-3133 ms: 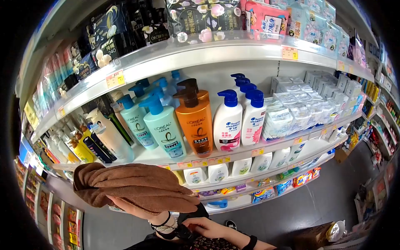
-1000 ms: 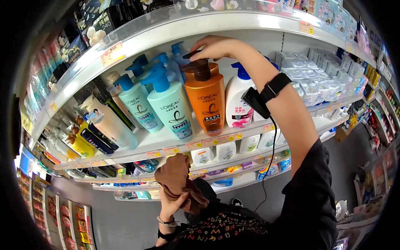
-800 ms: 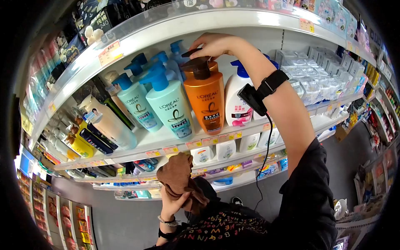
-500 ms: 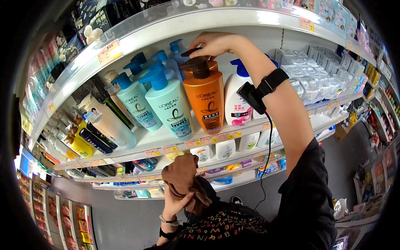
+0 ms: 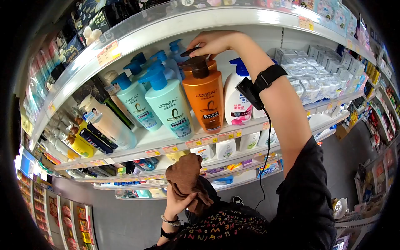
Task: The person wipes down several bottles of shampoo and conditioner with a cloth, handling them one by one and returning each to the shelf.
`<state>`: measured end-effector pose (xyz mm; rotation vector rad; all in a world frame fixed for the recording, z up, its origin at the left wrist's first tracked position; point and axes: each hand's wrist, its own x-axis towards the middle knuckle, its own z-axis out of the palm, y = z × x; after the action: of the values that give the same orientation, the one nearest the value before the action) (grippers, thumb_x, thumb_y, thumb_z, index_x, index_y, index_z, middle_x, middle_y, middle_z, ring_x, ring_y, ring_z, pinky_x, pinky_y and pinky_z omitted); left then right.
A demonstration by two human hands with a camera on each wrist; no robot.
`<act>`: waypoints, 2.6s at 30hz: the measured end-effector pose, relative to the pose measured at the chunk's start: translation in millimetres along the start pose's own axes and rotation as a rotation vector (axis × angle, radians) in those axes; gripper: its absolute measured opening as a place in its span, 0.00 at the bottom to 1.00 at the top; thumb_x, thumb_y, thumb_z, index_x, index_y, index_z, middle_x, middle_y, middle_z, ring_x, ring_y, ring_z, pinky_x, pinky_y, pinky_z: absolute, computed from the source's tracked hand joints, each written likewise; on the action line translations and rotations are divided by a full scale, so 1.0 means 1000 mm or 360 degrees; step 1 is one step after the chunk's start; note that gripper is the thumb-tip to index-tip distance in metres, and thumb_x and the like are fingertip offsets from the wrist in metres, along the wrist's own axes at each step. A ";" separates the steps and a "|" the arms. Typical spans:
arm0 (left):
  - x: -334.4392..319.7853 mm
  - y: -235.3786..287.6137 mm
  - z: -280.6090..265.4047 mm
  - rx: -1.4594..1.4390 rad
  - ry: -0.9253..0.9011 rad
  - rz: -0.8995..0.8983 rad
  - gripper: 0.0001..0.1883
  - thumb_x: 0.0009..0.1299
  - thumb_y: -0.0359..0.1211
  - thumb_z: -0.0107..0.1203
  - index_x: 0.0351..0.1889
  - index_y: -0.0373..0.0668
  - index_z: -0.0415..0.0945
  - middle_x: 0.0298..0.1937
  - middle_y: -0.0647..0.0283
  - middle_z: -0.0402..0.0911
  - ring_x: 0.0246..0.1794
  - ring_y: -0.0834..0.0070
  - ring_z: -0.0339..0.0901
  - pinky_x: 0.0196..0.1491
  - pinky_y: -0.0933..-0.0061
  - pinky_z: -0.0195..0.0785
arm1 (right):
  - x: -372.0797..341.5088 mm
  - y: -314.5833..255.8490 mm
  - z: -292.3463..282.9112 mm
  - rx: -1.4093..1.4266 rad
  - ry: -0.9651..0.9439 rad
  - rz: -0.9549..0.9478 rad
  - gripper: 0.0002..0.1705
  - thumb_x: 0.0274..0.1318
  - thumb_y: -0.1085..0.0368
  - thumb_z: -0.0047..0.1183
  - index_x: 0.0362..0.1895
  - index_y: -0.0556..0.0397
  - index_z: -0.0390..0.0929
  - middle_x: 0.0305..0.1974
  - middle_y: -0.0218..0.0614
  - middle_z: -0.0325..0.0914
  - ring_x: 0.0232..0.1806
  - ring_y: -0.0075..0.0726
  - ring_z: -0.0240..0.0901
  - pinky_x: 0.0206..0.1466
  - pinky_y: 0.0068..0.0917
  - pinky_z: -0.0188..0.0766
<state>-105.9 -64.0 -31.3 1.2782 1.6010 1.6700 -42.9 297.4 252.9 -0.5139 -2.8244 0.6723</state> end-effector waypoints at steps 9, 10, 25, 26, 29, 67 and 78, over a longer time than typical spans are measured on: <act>0.000 0.004 0.002 -0.0001 -0.0106 -0.0034 0.32 0.51 0.32 0.67 0.51 0.31 0.63 0.44 0.51 0.77 0.46 0.65 0.76 0.49 0.68 0.68 | -0.007 -0.008 0.002 -0.0016 0.0061 0.0034 0.30 0.56 0.46 0.50 0.57 0.50 0.67 0.53 0.44 0.71 0.49 0.36 0.70 0.49 0.27 0.71; 0.000 0.004 0.002 -0.0001 -0.0107 -0.0034 0.32 0.51 0.32 0.67 0.51 0.31 0.63 0.44 0.51 0.77 0.46 0.65 0.76 0.49 0.68 0.68 | -0.008 -0.010 0.003 -0.0022 0.0075 0.0046 0.30 0.55 0.46 0.50 0.57 0.50 0.67 0.52 0.44 0.71 0.47 0.35 0.70 0.47 0.27 0.71; 0.001 0.006 0.007 0.0086 -0.0202 -0.0018 0.31 0.51 0.32 0.66 0.50 0.30 0.63 0.45 0.49 0.77 0.46 0.65 0.76 0.49 0.68 0.68 | -0.003 0.007 0.012 -0.0208 0.0271 -0.0190 0.26 0.57 0.49 0.49 0.55 0.49 0.69 0.49 0.42 0.73 0.53 0.41 0.67 0.56 0.34 0.63; 0.001 0.008 0.008 0.0069 -0.0226 -0.0047 0.31 0.52 0.30 0.66 0.52 0.31 0.62 0.47 0.52 0.75 0.48 0.67 0.74 0.51 0.68 0.66 | -0.003 0.007 0.012 -0.0201 0.0271 -0.0201 0.26 0.57 0.49 0.49 0.55 0.49 0.69 0.50 0.42 0.72 0.53 0.42 0.67 0.57 0.35 0.62; 0.000 0.012 0.010 0.0051 -0.0239 -0.0072 0.31 0.53 0.28 0.65 0.53 0.32 0.62 0.49 0.54 0.73 0.50 0.69 0.72 0.53 0.68 0.65 | -0.003 0.008 0.013 -0.0133 0.0271 -0.0232 0.26 0.57 0.49 0.50 0.55 0.49 0.69 0.50 0.42 0.72 0.53 0.43 0.67 0.57 0.35 0.62; 0.001 0.012 0.009 0.0146 -0.0258 -0.0014 0.31 0.53 0.32 0.65 0.52 0.32 0.63 0.47 0.51 0.76 0.48 0.65 0.75 0.50 0.68 0.68 | -0.001 0.006 0.016 -0.0239 0.0340 -0.0247 0.29 0.56 0.47 0.50 0.55 0.53 0.70 0.51 0.41 0.72 0.53 0.40 0.67 0.57 0.31 0.62; 0.001 0.011 0.009 0.0156 -0.0306 -0.0098 0.31 0.52 0.30 0.66 0.51 0.30 0.64 0.47 0.53 0.76 0.48 0.69 0.75 0.52 0.69 0.66 | -0.005 0.003 0.018 -0.0250 0.0360 -0.0238 0.28 0.57 0.48 0.48 0.56 0.52 0.68 0.49 0.42 0.73 0.51 0.38 0.68 0.54 0.30 0.63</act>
<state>-96.2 -61.2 -21.9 1.3784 1.6056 1.4012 -41.6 290.9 234.9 -0.3717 -2.6793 0.3423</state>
